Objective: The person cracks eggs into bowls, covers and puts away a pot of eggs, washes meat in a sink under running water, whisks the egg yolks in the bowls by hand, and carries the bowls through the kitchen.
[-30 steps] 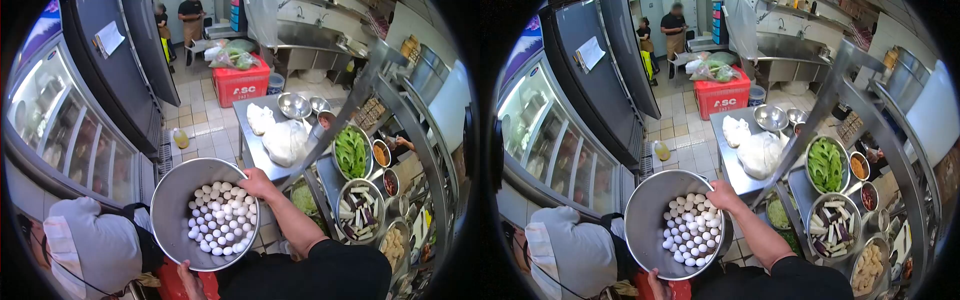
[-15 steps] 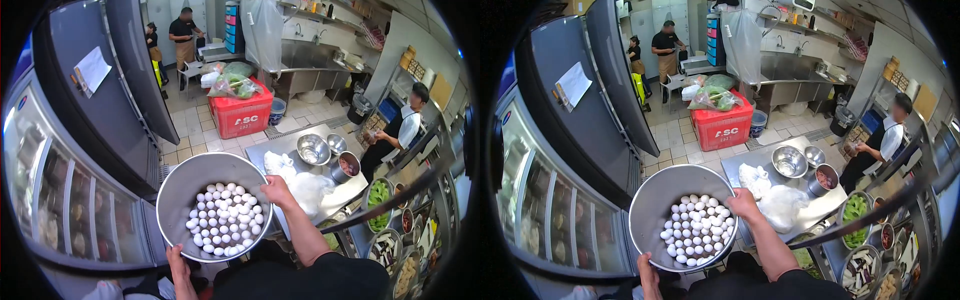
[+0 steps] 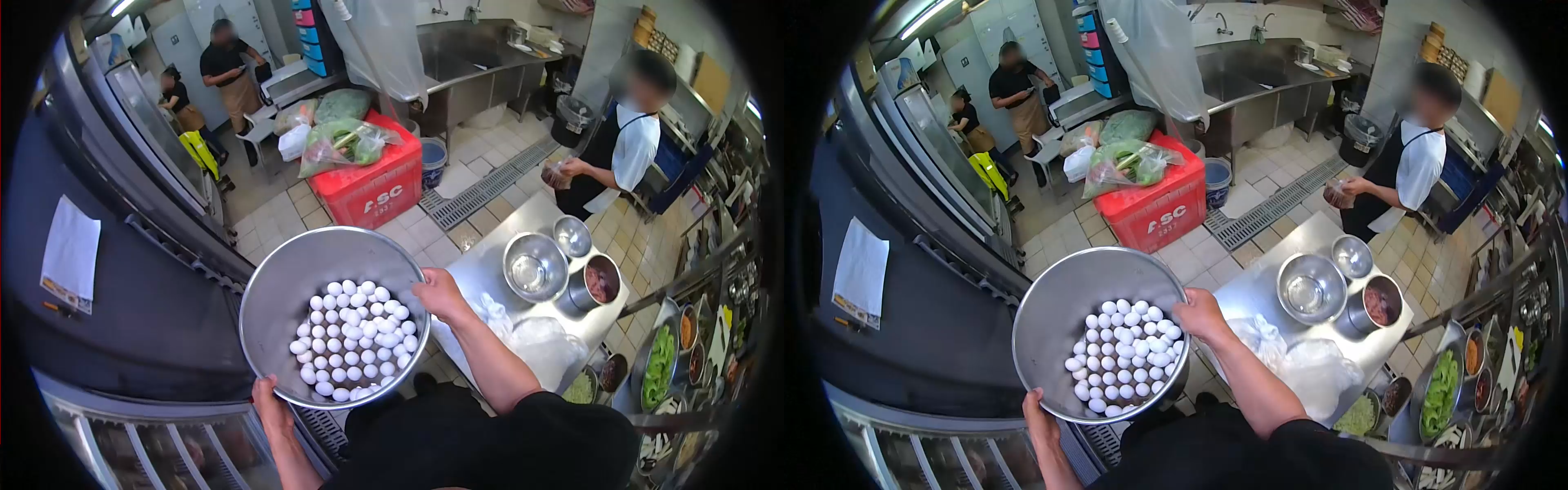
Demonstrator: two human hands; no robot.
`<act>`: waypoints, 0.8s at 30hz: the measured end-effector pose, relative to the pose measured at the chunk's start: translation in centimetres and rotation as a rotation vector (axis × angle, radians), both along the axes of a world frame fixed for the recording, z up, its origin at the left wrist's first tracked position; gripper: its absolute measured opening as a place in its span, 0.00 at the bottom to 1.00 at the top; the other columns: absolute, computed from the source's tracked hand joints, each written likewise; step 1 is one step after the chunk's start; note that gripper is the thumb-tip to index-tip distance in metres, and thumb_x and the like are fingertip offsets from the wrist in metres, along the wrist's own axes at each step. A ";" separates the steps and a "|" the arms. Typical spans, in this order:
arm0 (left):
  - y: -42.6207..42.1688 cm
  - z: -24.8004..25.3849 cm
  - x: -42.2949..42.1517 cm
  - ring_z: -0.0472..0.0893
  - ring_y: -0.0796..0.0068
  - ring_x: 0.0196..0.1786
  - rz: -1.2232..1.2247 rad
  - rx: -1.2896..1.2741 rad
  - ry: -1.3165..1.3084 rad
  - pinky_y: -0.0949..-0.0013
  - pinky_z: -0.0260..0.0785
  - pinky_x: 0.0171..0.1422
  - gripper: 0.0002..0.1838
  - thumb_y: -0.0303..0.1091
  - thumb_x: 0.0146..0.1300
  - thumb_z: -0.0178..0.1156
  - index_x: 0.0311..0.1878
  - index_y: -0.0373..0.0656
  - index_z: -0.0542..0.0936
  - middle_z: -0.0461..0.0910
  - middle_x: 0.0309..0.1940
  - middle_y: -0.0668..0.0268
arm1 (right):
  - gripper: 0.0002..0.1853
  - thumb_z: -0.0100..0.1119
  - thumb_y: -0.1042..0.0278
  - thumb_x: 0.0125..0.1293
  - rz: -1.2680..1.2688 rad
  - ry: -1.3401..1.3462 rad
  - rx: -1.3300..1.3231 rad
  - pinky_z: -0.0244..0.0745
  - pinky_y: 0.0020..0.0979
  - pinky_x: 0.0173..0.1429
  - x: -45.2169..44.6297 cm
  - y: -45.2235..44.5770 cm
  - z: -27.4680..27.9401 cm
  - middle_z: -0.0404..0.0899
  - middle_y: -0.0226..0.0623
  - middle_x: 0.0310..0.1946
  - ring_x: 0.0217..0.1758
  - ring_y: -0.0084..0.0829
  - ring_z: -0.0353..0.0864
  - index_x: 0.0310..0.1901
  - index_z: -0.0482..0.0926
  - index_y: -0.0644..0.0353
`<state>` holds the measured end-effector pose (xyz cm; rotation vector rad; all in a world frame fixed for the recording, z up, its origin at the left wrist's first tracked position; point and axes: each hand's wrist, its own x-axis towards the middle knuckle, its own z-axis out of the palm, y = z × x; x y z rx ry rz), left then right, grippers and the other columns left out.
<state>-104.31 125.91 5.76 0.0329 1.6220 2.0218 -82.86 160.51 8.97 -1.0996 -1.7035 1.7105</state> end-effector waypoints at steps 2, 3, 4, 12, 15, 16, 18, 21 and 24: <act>4.4 0.5 -3.5 0.77 0.60 0.55 -0.029 -0.008 0.016 0.60 0.66 0.64 0.24 0.39 0.57 0.56 0.51 0.28 0.75 0.78 0.51 0.52 | 0.08 0.55 0.79 0.56 -0.084 -0.105 0.037 0.62 0.24 0.26 -1.7 2.4 -0.7 0.78 0.24 0.26 0.24 0.16 0.69 0.36 0.83 0.65; 6.1 0.6 -5.4 0.77 0.60 0.55 -0.065 -0.021 0.036 0.60 0.66 0.63 0.23 0.38 0.57 0.56 0.51 0.29 0.75 0.78 0.50 0.53 | 0.08 0.55 0.79 0.56 -0.079 -0.109 0.023 0.62 0.24 0.26 -2.5 3.3 -1.5 0.78 0.24 0.26 0.24 0.16 0.69 0.36 0.83 0.65; 7.1 0.1 -7.6 0.77 0.60 0.55 -0.067 -0.039 0.033 0.60 0.66 0.63 0.23 0.38 0.57 0.56 0.51 0.29 0.75 0.78 0.50 0.53 | 0.08 0.56 0.77 0.57 -0.121 0.044 -0.036 0.64 0.24 0.27 -3.1 4.0 -2.3 0.79 0.26 0.26 0.25 0.17 0.72 0.37 0.83 0.64; 24.5 0.1 -18.8 0.77 0.63 0.52 -0.422 -0.160 0.070 0.61 0.68 0.60 0.22 0.40 0.55 0.58 0.49 0.34 0.76 0.77 0.48 0.55 | 0.07 0.52 0.80 0.56 -0.473 0.087 -0.073 0.61 0.26 0.25 -5.0 11.5 -4.8 0.75 0.23 0.22 0.22 0.16 0.67 0.32 0.81 0.63; 31.7 2.2 -20.8 0.76 0.63 0.55 -0.533 -0.435 0.042 0.61 0.66 0.62 0.23 0.41 0.56 0.58 0.51 0.34 0.76 0.77 0.50 0.55 | 0.07 0.52 0.79 0.56 -0.539 0.073 -0.050 0.63 0.25 0.27 -5.0 14.4 -3.4 0.76 0.24 0.23 0.24 0.16 0.69 0.33 0.81 0.64; 33.6 2.0 -21.2 0.76 0.62 0.55 -0.551 -0.364 -0.001 0.60 0.65 0.64 0.24 0.41 0.56 0.58 0.51 0.34 0.75 0.77 0.51 0.55 | 0.07 0.52 0.79 0.56 -0.579 0.077 -0.061 0.63 0.25 0.27 -4.9 14.8 -2.6 0.76 0.24 0.23 0.24 0.16 0.69 0.33 0.81 0.64; 38.6 1.8 -21.3 0.75 0.61 0.56 -0.614 -0.319 -0.023 0.60 0.64 0.65 0.24 0.41 0.56 0.58 0.51 0.34 0.75 0.77 0.51 0.54 | 0.08 0.51 0.79 0.56 -0.635 0.124 -0.063 0.66 0.25 0.31 -4.7 17.2 -1.0 0.78 0.26 0.25 0.27 0.17 0.72 0.34 0.81 0.65; 44.8 0.9 -21.8 0.74 0.59 0.59 -0.732 -0.219 -0.002 0.60 0.61 0.68 0.26 0.42 0.55 0.59 0.53 0.32 0.74 0.76 0.53 0.54 | 0.12 0.50 0.78 0.56 -0.723 0.032 -0.026 0.69 0.25 0.35 -3.4 20.5 -2.1 0.80 0.28 0.28 0.31 0.19 0.74 0.38 0.82 0.66; 50.8 2.1 -20.6 0.74 0.64 0.51 -0.780 -0.182 -0.038 0.60 0.65 0.60 0.16 0.37 0.55 0.59 0.43 0.36 0.74 0.75 0.46 0.58 | 0.12 0.50 0.78 0.55 -0.841 0.040 -0.004 0.64 0.24 0.31 -3.0 23.2 -1.6 0.75 0.24 0.25 0.27 0.16 0.68 0.39 0.82 0.65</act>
